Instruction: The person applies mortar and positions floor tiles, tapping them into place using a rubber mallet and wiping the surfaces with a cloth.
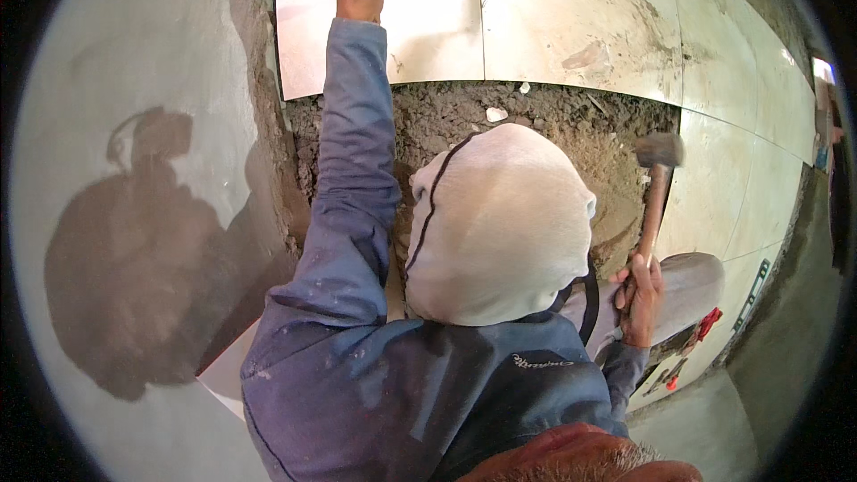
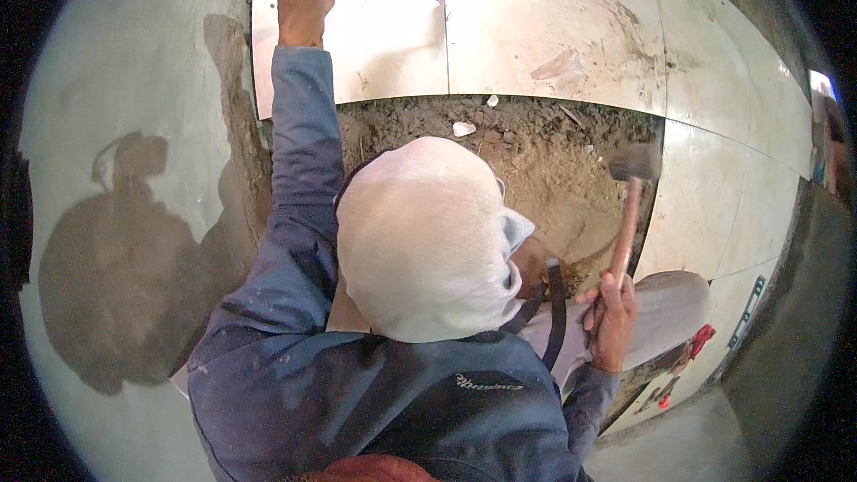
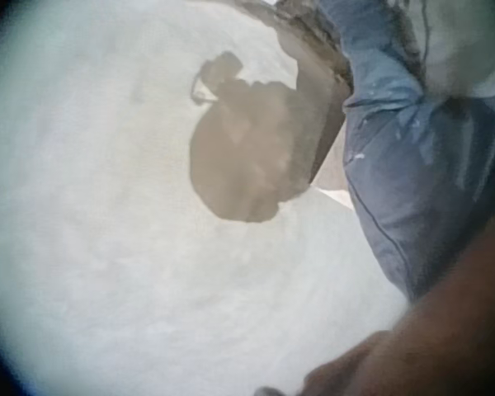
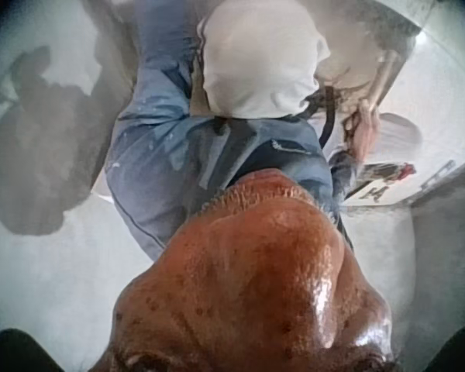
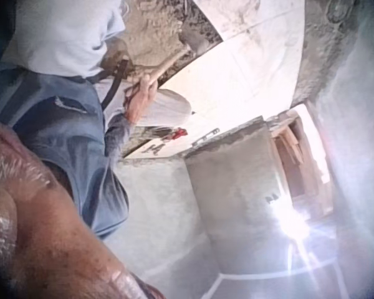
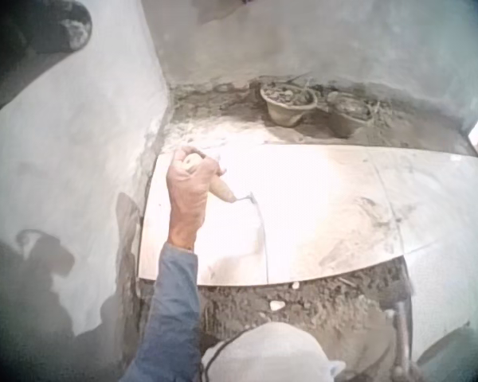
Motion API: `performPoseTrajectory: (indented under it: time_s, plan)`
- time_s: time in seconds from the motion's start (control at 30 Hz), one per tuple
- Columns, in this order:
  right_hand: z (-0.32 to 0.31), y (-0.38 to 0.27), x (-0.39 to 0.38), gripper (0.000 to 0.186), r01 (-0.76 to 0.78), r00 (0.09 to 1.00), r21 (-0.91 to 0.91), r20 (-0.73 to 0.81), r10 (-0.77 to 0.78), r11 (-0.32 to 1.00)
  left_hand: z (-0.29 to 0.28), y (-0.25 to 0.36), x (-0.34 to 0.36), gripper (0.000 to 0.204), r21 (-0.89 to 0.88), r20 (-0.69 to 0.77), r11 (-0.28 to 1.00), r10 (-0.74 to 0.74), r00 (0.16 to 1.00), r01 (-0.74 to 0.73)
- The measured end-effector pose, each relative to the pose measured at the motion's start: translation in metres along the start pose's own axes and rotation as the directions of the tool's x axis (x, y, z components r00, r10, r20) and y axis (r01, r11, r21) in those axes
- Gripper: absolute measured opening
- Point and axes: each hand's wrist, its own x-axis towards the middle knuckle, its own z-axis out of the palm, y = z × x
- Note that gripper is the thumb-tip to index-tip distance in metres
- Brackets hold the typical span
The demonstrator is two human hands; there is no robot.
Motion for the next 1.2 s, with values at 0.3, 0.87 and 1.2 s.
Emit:
performPoseTrajectory:
  time_s: [0.3,0.87,1.2]
  plan:
    - [0.031,-0.047,0.024,0.032,0.149,0.977,0.098,0.136,-0.162,0.984,0.016,-0.032,0.021,0.017,0.101,0.081,0.995,-0.006,0.997,-0.002]
    - [0.066,-0.07,0.057,0.034,0.137,0.95,0.136,0.264,-0.169,0.981,0.027,-0.009,0.014,0.012,0.102,0.142,0.994,-0.056,0.988,0.042]
    - [0.09,-0.07,0.086,0.037,0.141,0.948,0.076,0.277,-0.157,0.987,0.066,-0.015,0.023,0.014,-0.015,0.166,0.999,0.033,0.986,-0.031]
